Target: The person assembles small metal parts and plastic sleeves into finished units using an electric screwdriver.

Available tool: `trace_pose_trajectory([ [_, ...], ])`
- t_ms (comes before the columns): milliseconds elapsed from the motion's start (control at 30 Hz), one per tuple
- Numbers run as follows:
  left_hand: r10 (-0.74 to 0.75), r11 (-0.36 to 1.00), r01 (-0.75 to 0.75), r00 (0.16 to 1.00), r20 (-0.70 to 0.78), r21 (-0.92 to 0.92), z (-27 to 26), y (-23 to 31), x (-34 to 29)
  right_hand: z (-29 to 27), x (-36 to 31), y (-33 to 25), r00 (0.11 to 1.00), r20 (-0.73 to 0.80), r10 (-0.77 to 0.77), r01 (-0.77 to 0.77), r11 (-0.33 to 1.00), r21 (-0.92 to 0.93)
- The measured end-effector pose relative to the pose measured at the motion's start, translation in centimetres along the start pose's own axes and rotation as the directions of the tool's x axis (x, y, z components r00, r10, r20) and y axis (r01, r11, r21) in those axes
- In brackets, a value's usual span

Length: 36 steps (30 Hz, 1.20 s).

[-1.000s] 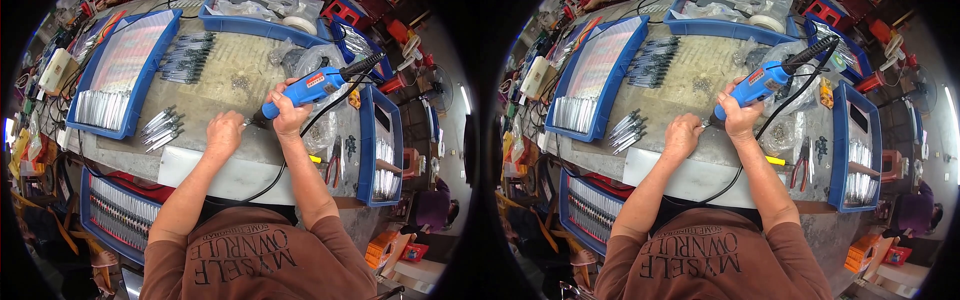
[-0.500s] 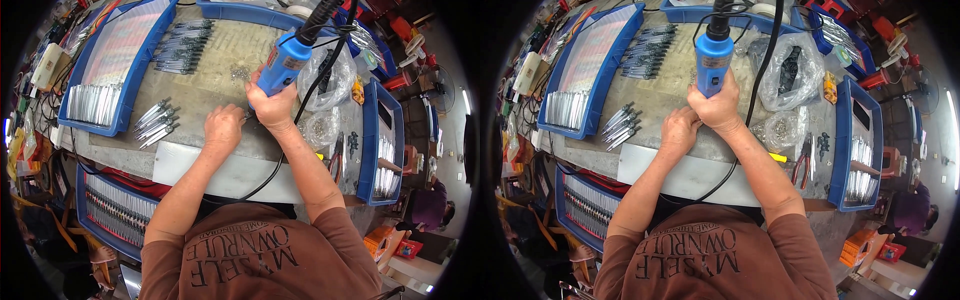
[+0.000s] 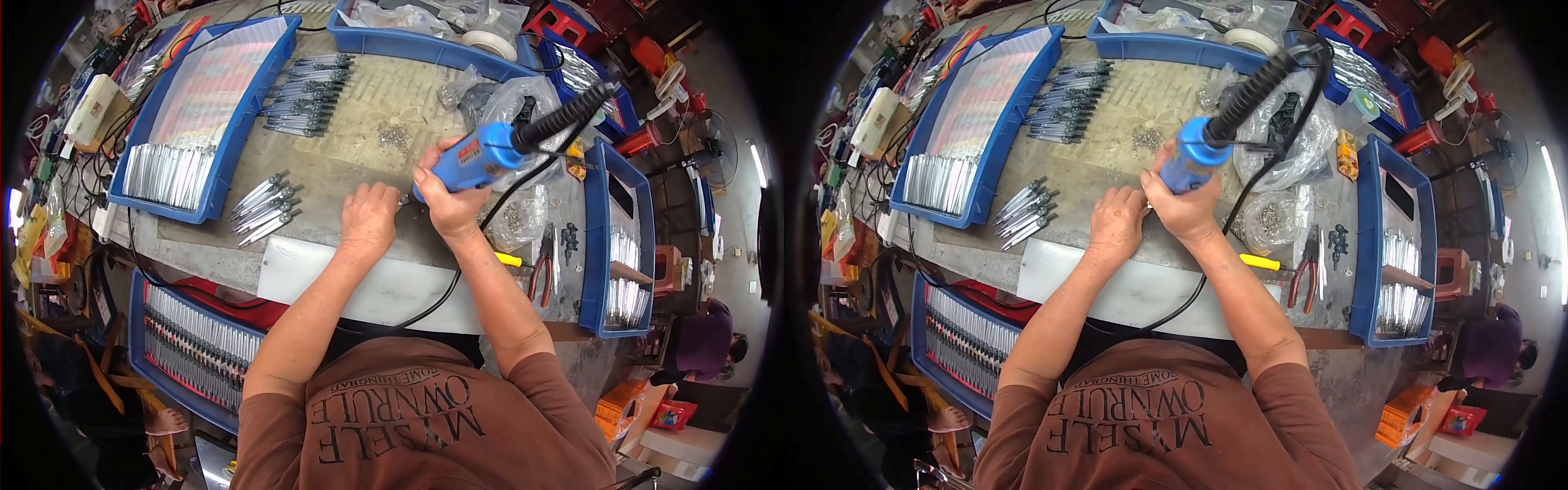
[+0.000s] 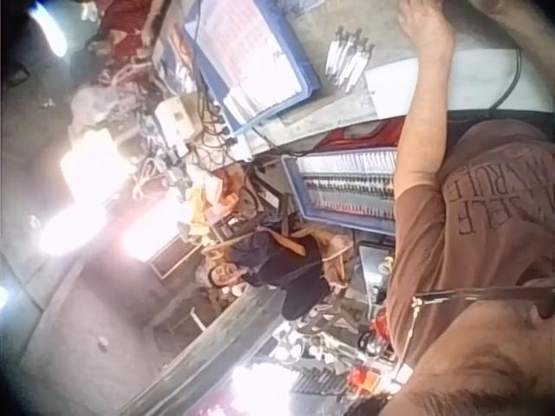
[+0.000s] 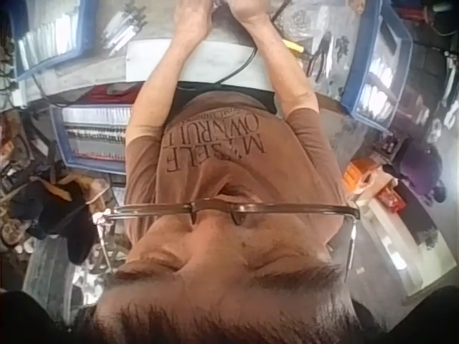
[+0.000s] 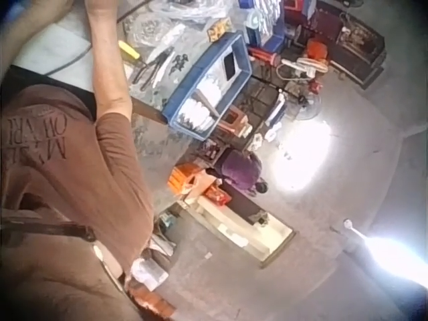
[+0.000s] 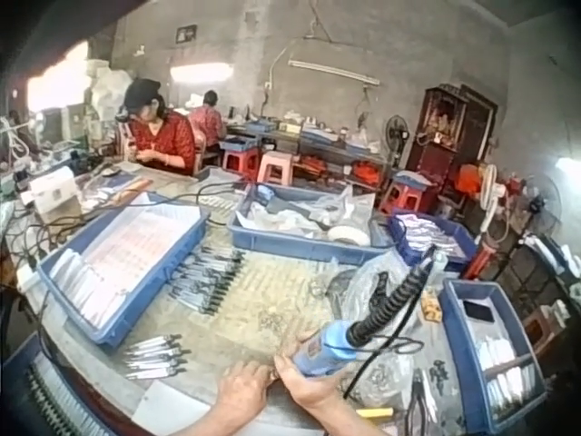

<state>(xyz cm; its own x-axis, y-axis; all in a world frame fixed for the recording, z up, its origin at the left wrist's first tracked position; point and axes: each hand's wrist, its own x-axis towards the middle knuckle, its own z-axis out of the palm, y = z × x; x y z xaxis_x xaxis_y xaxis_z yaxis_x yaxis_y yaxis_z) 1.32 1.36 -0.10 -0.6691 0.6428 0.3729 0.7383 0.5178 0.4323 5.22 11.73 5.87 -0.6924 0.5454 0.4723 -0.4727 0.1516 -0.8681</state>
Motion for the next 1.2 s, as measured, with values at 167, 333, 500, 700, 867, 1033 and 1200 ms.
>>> trace_pose_trajectory([
  [167,0.101,0.992,-0.1,0.995,-0.002,0.071,0.0,0.2,0.0,-0.5,-0.3,-0.8,0.998,-0.065,0.012,-0.01,0.999,0.04],
  [333,0.178,0.98,-0.181,0.983,0.035,0.084,-0.7,0.7,-0.4,-0.8,-0.2,-1.6,0.996,-0.076,0.037,-0.031,0.996,0.088],
  [500,0.122,0.99,-0.128,0.988,0.092,0.057,-1.1,1.0,-1.2,-1.2,-0.6,-1.9,0.99,-0.069,0.119,-0.104,0.976,0.191],
  [700,0.122,0.992,-0.125,0.989,0.082,0.033,-1.0,0.8,-1.9,-1.7,-0.9,-2.0,0.993,-0.068,0.095,-0.076,0.967,0.242],
  [867,0.147,0.987,-0.153,0.982,0.117,0.049,-0.8,1.1,-1.9,-1.9,-0.7,-2.7,0.983,-0.175,0.06,-0.028,0.984,0.178],
  [1033,0.161,0.985,-0.166,0.983,0.088,0.053,-0.6,1.2,-1.7,-3.0,-0.6,-1.8,0.976,-0.217,0.03,0.011,0.982,0.186],
  [1200,0.165,0.984,-0.172,0.981,0.104,0.053,-0.5,1.1,-1.7,-3.1,-0.8,-2.0,0.969,-0.239,0.062,-0.007,0.974,0.224],
])
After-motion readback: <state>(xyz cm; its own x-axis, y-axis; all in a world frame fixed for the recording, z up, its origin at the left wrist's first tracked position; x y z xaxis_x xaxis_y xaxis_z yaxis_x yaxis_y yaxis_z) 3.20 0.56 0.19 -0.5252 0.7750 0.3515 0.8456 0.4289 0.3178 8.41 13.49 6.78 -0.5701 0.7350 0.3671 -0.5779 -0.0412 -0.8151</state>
